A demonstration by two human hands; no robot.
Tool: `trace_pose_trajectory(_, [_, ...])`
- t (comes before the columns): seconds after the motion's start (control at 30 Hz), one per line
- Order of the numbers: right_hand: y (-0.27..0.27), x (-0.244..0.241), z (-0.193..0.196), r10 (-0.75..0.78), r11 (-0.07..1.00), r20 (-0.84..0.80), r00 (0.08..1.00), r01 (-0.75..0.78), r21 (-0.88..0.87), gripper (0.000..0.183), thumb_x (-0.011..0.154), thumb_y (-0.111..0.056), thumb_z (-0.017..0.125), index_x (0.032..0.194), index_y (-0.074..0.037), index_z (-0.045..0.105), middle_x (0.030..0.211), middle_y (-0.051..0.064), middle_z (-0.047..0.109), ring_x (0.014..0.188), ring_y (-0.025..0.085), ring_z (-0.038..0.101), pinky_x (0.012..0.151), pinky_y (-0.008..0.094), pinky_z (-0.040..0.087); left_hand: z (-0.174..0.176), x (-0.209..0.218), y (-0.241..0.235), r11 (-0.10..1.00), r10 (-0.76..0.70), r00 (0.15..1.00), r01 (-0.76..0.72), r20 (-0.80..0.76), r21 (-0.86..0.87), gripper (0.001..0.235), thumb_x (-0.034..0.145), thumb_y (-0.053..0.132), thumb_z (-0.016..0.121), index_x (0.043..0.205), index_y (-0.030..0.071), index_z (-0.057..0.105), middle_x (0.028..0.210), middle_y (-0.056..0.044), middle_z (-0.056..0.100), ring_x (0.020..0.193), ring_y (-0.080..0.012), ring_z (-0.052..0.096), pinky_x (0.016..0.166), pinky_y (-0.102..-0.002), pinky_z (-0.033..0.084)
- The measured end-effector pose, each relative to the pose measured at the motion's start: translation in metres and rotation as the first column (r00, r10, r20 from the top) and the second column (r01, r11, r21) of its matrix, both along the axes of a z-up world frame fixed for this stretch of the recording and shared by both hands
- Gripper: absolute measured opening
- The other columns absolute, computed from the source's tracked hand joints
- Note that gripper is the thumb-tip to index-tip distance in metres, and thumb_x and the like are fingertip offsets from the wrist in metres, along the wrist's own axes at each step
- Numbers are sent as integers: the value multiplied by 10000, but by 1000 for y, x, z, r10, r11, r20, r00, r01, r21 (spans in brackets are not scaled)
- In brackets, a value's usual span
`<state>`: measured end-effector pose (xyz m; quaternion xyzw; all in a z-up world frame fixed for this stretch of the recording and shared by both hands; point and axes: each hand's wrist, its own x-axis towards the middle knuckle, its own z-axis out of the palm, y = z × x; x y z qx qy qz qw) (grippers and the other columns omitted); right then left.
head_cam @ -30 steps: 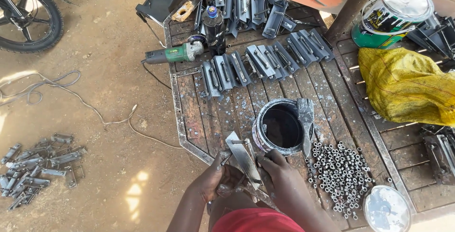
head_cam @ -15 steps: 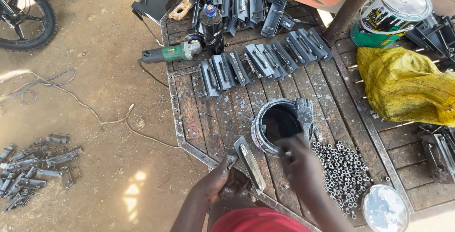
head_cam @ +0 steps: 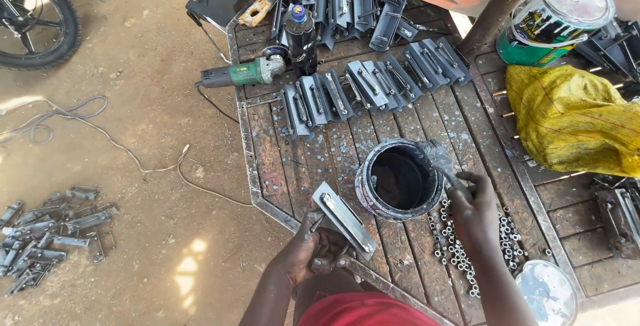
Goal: Painting small metal brackets with black paint using a brush and then handling small metal nuts on a workshop table.
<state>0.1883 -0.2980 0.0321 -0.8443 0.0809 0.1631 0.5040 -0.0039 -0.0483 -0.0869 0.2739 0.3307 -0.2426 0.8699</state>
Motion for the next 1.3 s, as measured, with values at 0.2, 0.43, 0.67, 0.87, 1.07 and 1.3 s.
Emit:
trace_pose_trajectory(0.2, [-11, 17, -15, -305, 787, 8, 952, 248, 566, 180, 984, -96, 649, 1153, -34, 654, 842, 60, 600, 598, 125, 558, 526, 249, 500, -1, 11, -9, 990, 52, 971, -19, 234, -142, 1042, 791, 884, 353, 1017, -48, 762, 778, -145, 749, 386, -56, 406, 360, -194, 272])
trace_pose_trajectory(0.43, [-28, -21, 1, -169, 613, 98, 981, 27, 789, 135, 1025, -82, 460, 1012, -60, 593, 799, 34, 509, 604, 173, 544, 500, 264, 462, 29, 30, -11, 984, 161, 982, -152, 97, -91, 1200, 856, 937, 49, 986, -59, 705, 895, -214, 749, 386, -99, 414, 361, -247, 408])
trace_pose_trajectory(0.67, [-31, -66, -11, -154, 601, -102, 983, 175, 780, 97, 1000, -39, 510, 913, -34, 552, 736, 90, 523, 500, 210, 518, 430, 312, 376, 28, 44, -8, 958, 247, 969, -242, -20, 153, 1084, 935, 832, 76, 1049, -6, 754, 777, -164, 661, 484, -169, 483, 550, -428, 542])
trace_pose_trajectory(0.87, [-44, -64, -16, -139, 616, -75, 987, 146, 774, 85, 965, -32, 488, 898, -23, 540, 793, 130, 513, 558, 245, 531, 466, 338, 411, 30, 45, -3, 972, 204, 973, -215, 106, 100, 1184, 823, 923, 76, 1050, -19, 756, 896, -200, 762, 487, -138, 461, 422, -305, 485])
trace_pose_trajectory(1.07, [-36, -73, -5, -111, 653, -37, 993, 101, 750, 76, 952, -28, 534, 877, -29, 527, 756, 121, 522, 535, 241, 536, 487, 336, 371, 7, 42, 1, 963, 266, 941, -270, 210, -8, 1172, 768, 964, 197, 1057, -35, 739, 871, -165, 755, 502, -129, 522, 401, -269, 434])
trace_pose_trajectory(1.3, [-43, -71, -11, -123, 737, 22, 992, 77, 671, 75, 1003, -81, 549, 947, -32, 553, 736, 164, 603, 569, 240, 556, 533, 338, 423, 30, 47, 1, 955, 250, 968, -249, 13, 159, 1213, 766, 970, 37, 1093, 41, 746, 989, -154, 758, 812, -243, 687, 538, -401, 565])
